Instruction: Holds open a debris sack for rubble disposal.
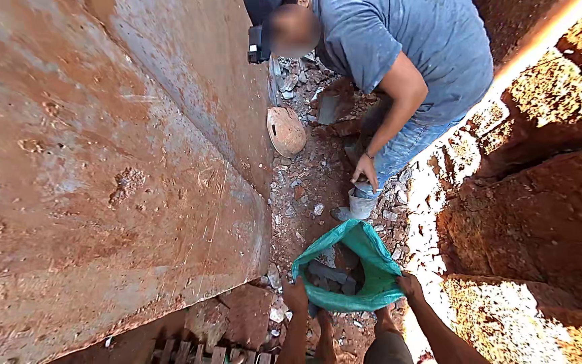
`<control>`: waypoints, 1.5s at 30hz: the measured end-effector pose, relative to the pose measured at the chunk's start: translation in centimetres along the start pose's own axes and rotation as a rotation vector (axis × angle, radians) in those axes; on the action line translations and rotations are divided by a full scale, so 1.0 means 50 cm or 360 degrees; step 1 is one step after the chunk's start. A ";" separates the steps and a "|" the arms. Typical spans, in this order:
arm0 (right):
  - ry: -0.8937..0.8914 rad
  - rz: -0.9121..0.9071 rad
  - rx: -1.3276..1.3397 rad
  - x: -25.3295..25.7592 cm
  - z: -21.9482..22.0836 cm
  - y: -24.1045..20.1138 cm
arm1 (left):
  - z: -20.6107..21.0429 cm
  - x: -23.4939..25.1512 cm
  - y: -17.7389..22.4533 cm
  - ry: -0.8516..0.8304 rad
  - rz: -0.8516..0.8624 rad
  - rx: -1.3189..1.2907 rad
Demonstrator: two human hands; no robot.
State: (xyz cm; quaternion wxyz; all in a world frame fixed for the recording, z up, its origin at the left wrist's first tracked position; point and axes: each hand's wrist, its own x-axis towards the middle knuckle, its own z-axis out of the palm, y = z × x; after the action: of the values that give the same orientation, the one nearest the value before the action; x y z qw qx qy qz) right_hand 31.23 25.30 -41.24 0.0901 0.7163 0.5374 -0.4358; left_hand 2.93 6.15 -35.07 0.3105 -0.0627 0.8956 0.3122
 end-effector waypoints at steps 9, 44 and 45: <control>0.0030 0.0037 0.0082 -0.028 0.000 -0.027 | 0.017 0.031 0.015 0.0020 -0.0162 -0.0383; 0.0104 -0.0025 0.0451 -0.081 -0.009 -0.006 | 0.016 0.026 -0.040 0.0044 -0.0027 -0.0948; 0.0091 -0.0046 0.0440 -0.084 -0.018 -0.008 | 0.025 0.031 -0.026 0.0056 -0.0026 -0.0997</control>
State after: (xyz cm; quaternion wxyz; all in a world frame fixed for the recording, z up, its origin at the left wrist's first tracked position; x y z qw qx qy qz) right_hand 31.19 23.08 -37.54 -0.0311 0.7262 0.4848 -0.4864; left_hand 2.72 5.96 -37.43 0.2631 -0.1677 0.7606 0.5693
